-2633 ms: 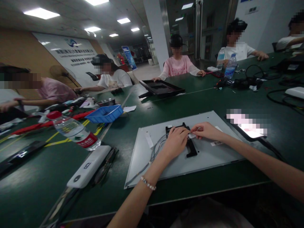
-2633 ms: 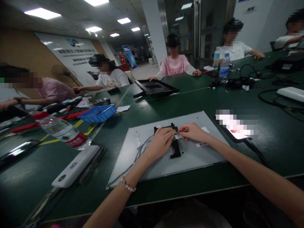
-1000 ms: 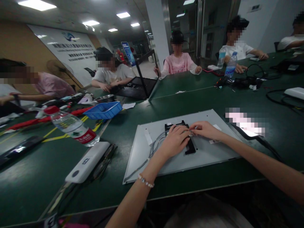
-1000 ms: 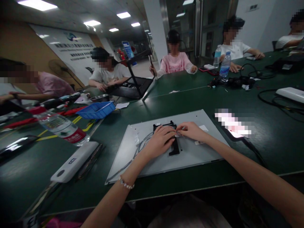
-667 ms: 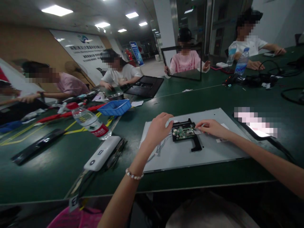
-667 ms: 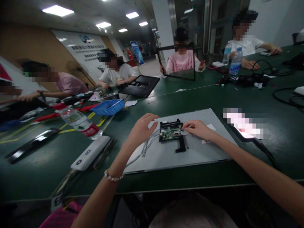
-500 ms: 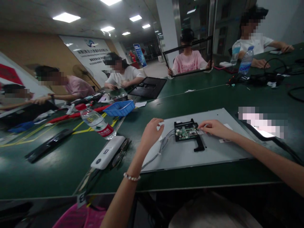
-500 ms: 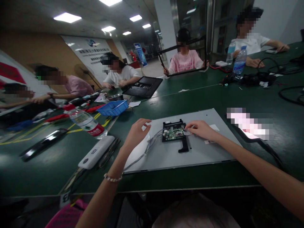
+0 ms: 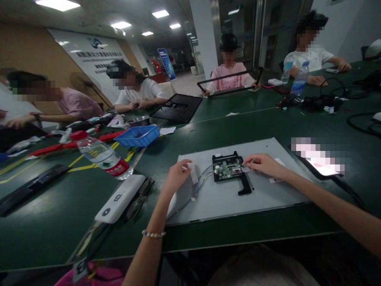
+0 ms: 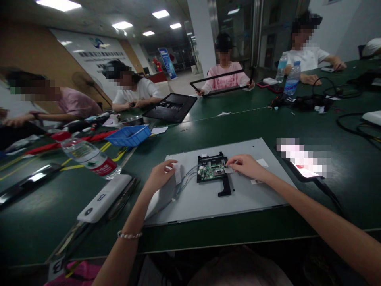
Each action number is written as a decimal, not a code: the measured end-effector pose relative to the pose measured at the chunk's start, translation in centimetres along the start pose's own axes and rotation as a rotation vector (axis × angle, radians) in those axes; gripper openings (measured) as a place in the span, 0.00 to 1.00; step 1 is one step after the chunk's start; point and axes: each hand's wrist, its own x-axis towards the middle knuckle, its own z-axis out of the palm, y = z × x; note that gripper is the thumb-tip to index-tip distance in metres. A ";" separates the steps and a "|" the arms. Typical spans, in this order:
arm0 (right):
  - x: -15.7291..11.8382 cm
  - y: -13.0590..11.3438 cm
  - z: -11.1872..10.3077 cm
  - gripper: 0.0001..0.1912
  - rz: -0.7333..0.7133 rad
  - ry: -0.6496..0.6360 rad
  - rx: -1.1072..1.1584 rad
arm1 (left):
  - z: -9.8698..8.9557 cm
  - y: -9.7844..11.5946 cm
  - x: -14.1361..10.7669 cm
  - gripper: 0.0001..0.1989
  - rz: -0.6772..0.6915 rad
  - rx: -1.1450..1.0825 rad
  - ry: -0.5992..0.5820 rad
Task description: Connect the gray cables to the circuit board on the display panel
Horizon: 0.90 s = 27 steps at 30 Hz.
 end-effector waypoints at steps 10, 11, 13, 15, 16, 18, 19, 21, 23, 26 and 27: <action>0.3 0.4 0.2 0.12 0.019 -0.007 -0.027 | -1.6 0.2 -0.5 0.13 -0.059 -0.133 0.071; 0.3 0.3 0.2 0.12 0.022 -0.007 -0.023 | -1.7 0.2 -0.6 0.14 -0.070 -0.167 0.085; 0.4 0.2 0.2 0.11 0.021 -0.015 -0.021 | -1.8 0.6 -0.8 0.14 -0.080 -0.223 0.073; 0.4 0.3 0.2 0.11 0.010 -0.021 -0.025 | -1.8 1.0 -0.9 0.14 -0.069 -0.253 0.007; 0.4 0.3 0.3 0.11 0.006 -0.021 -0.028 | -1.8 1.2 -1.0 0.13 -0.060 -0.263 -0.028; 0.5 0.5 0.3 0.10 0.008 -0.018 -0.036 | -1.8 1.5 -1.0 0.13 -0.049 -0.280 -0.061; 0.5 0.6 0.3 0.10 0.015 -0.019 -0.038 | -1.8 1.6 -1.0 0.13 -0.051 -0.287 -0.056; 0.6 0.7 0.4 0.11 0.026 -0.022 -0.042 | -1.9 1.7 -0.9 0.14 -0.061 -0.287 -0.042; 0.6 0.7 0.4 0.11 0.016 -0.024 -0.047 | -1.9 1.7 -0.9 0.14 -0.067 -0.257 -0.065; 0.6 0.6 0.4 0.10 -0.009 -0.021 -0.059 | -1.9 1.7 -1.2 0.13 -0.047 -0.164 -0.151; 0.6 0.5 0.3 0.10 -0.012 -0.019 -0.063 | -2.0 1.7 -1.3 0.13 -0.041 -0.130 -0.177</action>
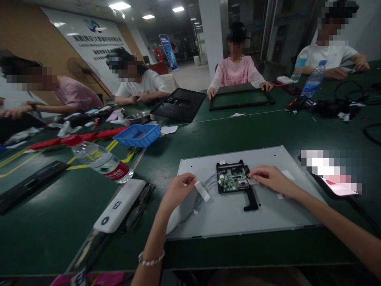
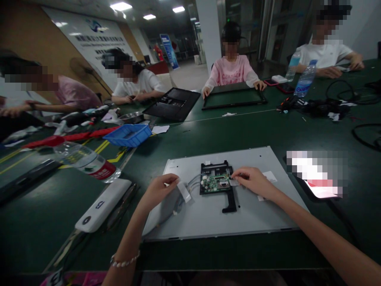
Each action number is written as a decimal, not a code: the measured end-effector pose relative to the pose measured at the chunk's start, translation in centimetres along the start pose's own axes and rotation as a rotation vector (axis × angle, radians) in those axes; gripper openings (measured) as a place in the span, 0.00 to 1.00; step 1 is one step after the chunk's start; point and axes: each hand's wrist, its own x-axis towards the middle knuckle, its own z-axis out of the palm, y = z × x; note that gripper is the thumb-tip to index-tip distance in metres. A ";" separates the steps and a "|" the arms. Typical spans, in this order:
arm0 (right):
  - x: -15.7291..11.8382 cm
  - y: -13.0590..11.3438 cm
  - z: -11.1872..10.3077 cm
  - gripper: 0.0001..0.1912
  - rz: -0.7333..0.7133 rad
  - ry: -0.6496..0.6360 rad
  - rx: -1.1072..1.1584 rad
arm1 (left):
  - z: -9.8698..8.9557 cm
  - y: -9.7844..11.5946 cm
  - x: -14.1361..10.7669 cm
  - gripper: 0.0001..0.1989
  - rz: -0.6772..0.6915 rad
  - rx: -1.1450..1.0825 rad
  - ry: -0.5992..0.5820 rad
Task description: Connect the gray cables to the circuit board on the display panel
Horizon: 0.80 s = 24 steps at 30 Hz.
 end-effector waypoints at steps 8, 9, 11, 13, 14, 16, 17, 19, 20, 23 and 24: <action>-0.1 0.0 0.0 0.10 -0.028 0.016 -0.008 | 0.3 3.6 -2.8 0.14 0.027 0.325 0.211; -0.1 0.0 0.0 0.10 -0.033 0.022 -0.014 | 0.7 4.2 -3.4 0.13 0.054 0.362 0.215; -0.1 0.0 0.0 0.10 -0.040 0.029 -0.026 | 1.8 5.0 -4.5 0.12 0.097 0.421 0.188; -0.2 0.1 0.0 0.11 -0.038 0.034 -0.033 | 3.4 5.2 -5.5 0.15 0.119 0.479 0.203; -0.2 0.1 0.0 0.11 -0.032 0.037 -0.035 | 4.2 5.1 -5.8 0.18 0.128 0.510 0.222; -0.3 0.2 0.0 0.12 -0.018 0.031 -0.035 | 5.6 4.7 -6.3 0.22 0.142 0.577 0.237; -0.4 0.3 0.0 0.12 -0.015 0.029 -0.031 | 6.1 4.6 -6.4 0.22 0.138 0.614 0.229; -0.4 0.4 0.0 0.13 -0.018 0.026 -0.020 | 6.7 4.6 -6.4 0.19 0.107 0.692 0.191; -0.4 0.4 0.0 0.13 -0.020 0.028 -0.014 | 6.8 4.8 -6.4 0.19 0.083 0.730 0.178; -0.4 0.5 0.1 0.13 -0.013 0.035 0.007 | 6.9 5.7 -6.6 0.21 0.030 0.814 0.193; -0.4 0.5 0.1 0.13 -0.011 0.029 0.013 | 6.9 5.9 -6.7 0.21 0.021 0.829 0.207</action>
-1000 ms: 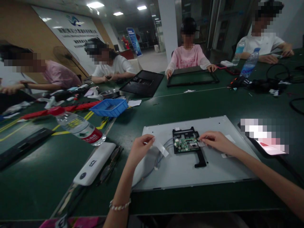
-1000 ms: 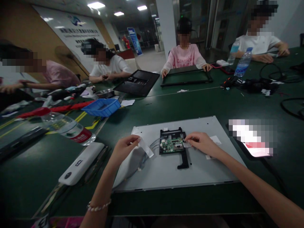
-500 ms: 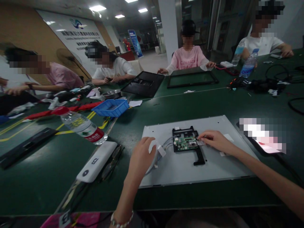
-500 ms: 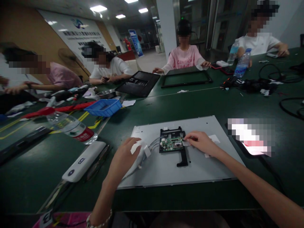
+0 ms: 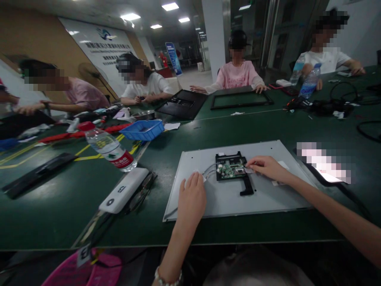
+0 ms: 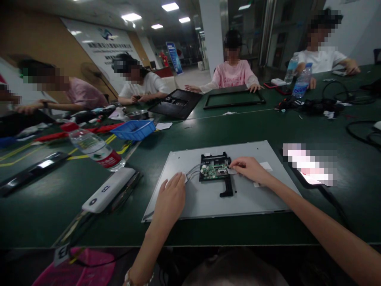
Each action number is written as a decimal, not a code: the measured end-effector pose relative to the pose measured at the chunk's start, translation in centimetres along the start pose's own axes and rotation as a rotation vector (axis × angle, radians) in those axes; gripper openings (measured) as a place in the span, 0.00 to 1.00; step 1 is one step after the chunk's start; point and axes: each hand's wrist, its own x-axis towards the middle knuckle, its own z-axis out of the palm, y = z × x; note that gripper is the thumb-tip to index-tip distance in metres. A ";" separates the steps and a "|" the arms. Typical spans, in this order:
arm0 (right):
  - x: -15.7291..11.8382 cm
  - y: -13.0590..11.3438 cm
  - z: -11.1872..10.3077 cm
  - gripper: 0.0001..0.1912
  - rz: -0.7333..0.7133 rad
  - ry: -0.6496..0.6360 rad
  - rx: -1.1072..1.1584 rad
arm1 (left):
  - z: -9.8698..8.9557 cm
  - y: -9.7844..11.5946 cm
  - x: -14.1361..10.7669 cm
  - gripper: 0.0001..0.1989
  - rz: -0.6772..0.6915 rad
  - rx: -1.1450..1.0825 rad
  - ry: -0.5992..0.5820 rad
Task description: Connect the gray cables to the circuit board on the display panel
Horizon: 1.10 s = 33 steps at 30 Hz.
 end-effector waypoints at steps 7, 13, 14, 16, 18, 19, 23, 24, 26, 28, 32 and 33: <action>0.1 0.3 -0.2 0.13 -0.038 -0.035 -0.009 | 0.0 1.3 -1.1 0.18 -0.037 -0.036 0.000; 0.0 0.0 -0.2 0.13 -0.021 -0.039 0.001 | -1.4 1.5 -0.6 0.18 -0.101 -0.209 -0.036; 0.0 -0.1 -0.2 0.13 -0.024 -0.042 0.005 | -1.6 1.3 -0.4 0.17 -0.111 -0.225 -0.054; 0.0 -0.1 -0.2 0.12 -0.028 -0.046 0.005 | -1.8 1.1 0.1 0.14 -0.127 -0.234 -0.078; 0.0 0.1 -0.2 0.12 -0.031 -0.039 0.001 | -1.6 0.9 0.4 0.11 -0.138 -0.230 -0.070; 0.1 0.2 -0.2 0.13 -0.033 -0.034 -0.003 | -1.4 0.9 0.5 0.10 -0.142 -0.232 -0.055; 0.2 0.5 -0.2 0.12 -0.041 -0.028 -0.018 | -0.4 0.8 0.5 0.09 -0.162 -0.264 0.003; 0.2 0.4 -0.3 0.12 -0.041 -0.031 -0.019 | -0.2 0.9 0.4 0.09 -0.168 -0.275 0.010; 0.1 0.0 -0.3 0.12 -0.035 -0.036 -0.015 | 0.2 0.8 0.4 0.09 -0.177 -0.296 0.028; -0.1 -0.5 -0.4 0.12 -0.018 -0.036 -0.007 | 0.4 0.7 0.4 0.08 -0.170 -0.326 0.055; -0.3 -1.1 -0.5 0.13 0.010 -0.050 -0.004 | 1.1 0.3 0.4 0.08 -0.131 -0.414 0.110; -0.4 -1.1 -0.6 0.13 0.009 -0.056 -0.011 | 1.2 0.2 0.3 0.09 -0.129 -0.431 0.118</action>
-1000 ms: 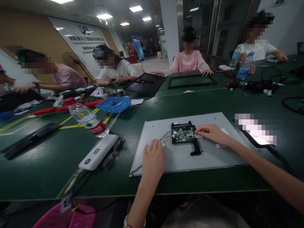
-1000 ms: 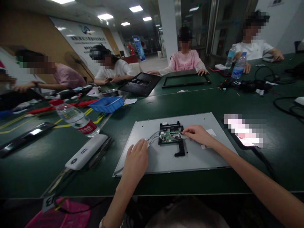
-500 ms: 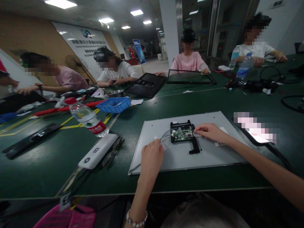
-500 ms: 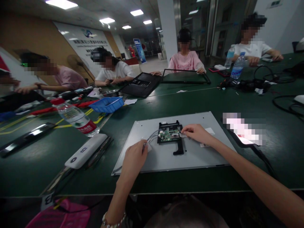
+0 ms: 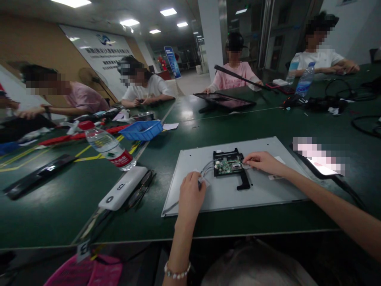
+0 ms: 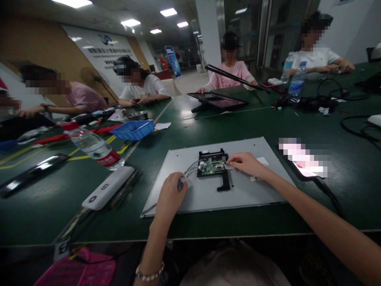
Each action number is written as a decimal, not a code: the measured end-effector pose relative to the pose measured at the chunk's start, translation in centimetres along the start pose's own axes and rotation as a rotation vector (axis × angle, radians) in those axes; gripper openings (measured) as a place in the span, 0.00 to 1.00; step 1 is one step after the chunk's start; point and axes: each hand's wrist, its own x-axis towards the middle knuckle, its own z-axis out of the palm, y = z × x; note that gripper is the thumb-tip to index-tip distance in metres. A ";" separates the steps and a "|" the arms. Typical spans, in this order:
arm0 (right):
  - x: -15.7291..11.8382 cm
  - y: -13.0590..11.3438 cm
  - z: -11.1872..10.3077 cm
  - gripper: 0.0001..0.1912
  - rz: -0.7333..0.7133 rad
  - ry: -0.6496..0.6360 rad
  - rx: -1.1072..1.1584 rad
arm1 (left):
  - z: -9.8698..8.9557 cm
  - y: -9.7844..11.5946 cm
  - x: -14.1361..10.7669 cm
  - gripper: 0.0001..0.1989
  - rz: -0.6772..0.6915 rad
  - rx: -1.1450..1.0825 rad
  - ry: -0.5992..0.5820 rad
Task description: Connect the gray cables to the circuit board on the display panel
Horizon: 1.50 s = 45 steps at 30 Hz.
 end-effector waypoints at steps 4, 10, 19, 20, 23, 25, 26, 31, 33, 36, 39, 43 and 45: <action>-0.1 0.2 -0.2 0.13 -0.023 -0.001 -0.032 | 0.2 -0.4 -0.2 0.10 -0.005 -0.019 0.015; -0.2 0.1 -0.1 0.13 -0.018 0.007 -0.029 | -0.6 0.2 -0.4 0.08 -0.053 0.076 -0.042; -0.2 -0.2 -0.2 0.13 -0.001 0.049 -0.066 | -1.4 0.8 -0.3 0.15 -0.038 0.160 -0.161; -0.2 -0.2 -0.2 0.13 -0.014 0.053 -0.093 | -1.5 0.8 -0.3 0.15 -0.033 0.160 -0.170; -0.1 -0.1 -0.1 0.11 -0.078 0.059 -0.147 | -1.8 0.8 -0.6 0.20 0.009 0.160 -0.186; -0.1 -0.1 0.1 0.10 -0.104 0.057 -0.168 | -2.0 0.9 -1.1 0.22 0.031 0.187 -0.181; -0.1 -0.1 0.2 0.09 -0.107 0.054 -0.170 | -2.0 1.0 -1.2 0.22 0.035 0.208 -0.171; -0.2 -0.2 -0.2 0.07 -0.049 0.049 -0.144 | -2.3 1.2 -1.5 0.22 0.036 0.256 -0.089; -0.3 0.0 -0.7 0.07 -0.020 0.056 -0.137 | -2.4 1.1 -1.4 0.20 0.050 0.242 -0.087; -0.3 0.6 -1.7 0.08 0.035 0.106 -0.145 | -2.9 0.7 -1.3 0.17 0.060 0.218 -0.112; -0.3 1.3 -2.5 0.08 0.057 0.172 -0.182 | -3.3 0.5 -1.5 0.16 0.067 0.192 -0.145; -0.2 1.8 -2.7 0.10 0.047 0.225 -0.227 | -3.4 0.2 -1.7 0.16 0.078 0.168 -0.156; -0.3 1.8 -2.6 0.10 0.033 0.232 -0.234 | -3.4 0.0 -1.6 0.16 0.068 0.178 -0.164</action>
